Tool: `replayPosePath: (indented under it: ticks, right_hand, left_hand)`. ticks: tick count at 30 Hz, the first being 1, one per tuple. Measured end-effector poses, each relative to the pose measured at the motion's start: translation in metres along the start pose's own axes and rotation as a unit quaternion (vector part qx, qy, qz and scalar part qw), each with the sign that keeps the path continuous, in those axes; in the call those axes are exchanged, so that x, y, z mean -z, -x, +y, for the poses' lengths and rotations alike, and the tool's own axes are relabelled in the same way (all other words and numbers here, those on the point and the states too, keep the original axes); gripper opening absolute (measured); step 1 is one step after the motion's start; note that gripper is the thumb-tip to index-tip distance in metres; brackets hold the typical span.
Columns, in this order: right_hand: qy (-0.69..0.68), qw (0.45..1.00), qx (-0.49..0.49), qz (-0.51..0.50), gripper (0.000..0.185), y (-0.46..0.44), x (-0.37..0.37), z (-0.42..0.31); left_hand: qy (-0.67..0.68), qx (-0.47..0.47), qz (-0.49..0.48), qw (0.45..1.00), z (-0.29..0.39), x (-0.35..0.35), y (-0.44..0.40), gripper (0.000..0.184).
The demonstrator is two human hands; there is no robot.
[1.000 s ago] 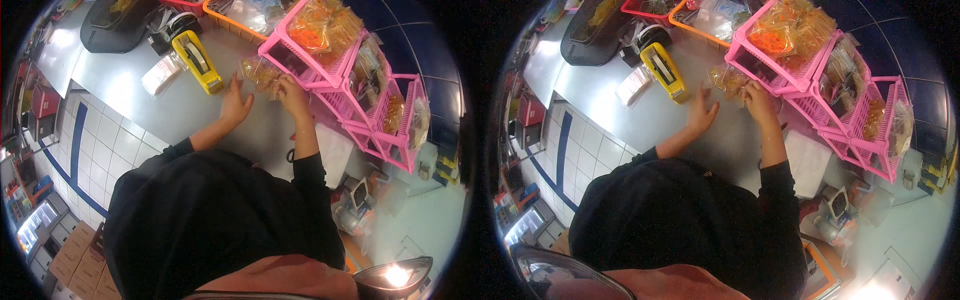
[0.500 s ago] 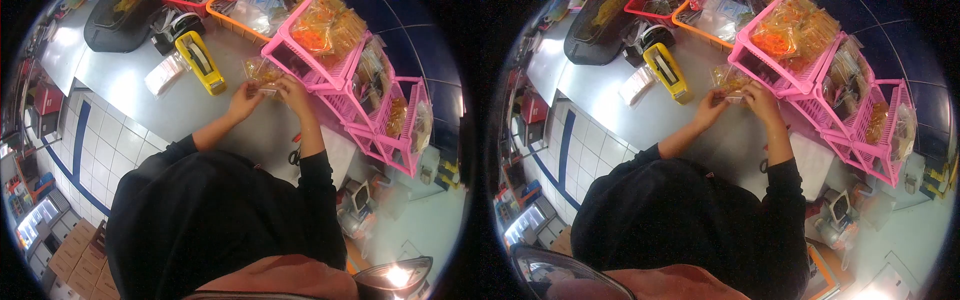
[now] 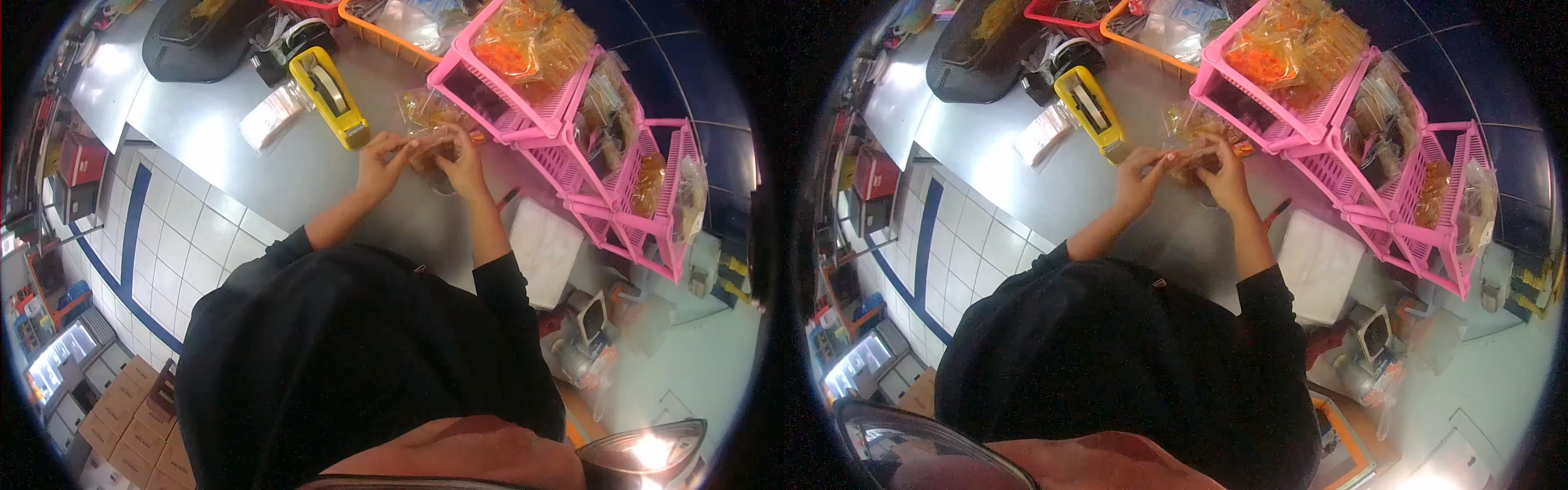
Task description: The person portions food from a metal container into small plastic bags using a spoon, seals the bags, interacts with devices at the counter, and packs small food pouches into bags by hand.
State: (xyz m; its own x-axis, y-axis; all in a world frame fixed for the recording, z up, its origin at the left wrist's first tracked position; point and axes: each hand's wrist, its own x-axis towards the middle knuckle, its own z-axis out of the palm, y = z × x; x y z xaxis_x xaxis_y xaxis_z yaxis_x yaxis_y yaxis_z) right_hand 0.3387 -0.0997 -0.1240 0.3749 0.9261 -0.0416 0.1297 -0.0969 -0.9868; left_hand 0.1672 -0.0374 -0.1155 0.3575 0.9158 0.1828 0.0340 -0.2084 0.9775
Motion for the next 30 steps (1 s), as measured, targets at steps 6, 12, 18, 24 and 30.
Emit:
replayPosePath:
  ticks: [6, 12, 18, 24, 30]
  right_hand:
    - [0.046, 0.997, -0.046, -0.043, 0.021, 0.020, 0.016, -0.015]
    - [-0.017, 0.993, 0.032, -0.112, 0.013, 0.045, 0.037, -0.050]
    - [-0.034, 0.987, -0.001, -0.159, 0.010, 0.054, 0.047, -0.081]
    - [-0.097, 0.968, 0.014, -0.232, 0.011, 0.056, 0.055, -0.101]
    - [-0.201, 0.970, 0.048, -0.126, 0.013, 0.075, 0.102, -0.084]
  left_hand:
    - [-0.031, 0.008, 0.075, 0.997, 0.018, 0.020, 0.020, 0.016]
    - [-0.006, -0.007, 0.060, 0.998, 0.020, 0.030, 0.029, 0.015]
    - [-0.060, -0.088, 0.027, 0.994, 0.036, 0.040, 0.026, 0.014]
    - [-0.045, -0.010, 0.063, 0.997, 0.033, 0.043, 0.026, 0.015]
    - [-0.066, -0.005, 0.017, 0.998, 0.032, 0.052, 0.031, 0.013]
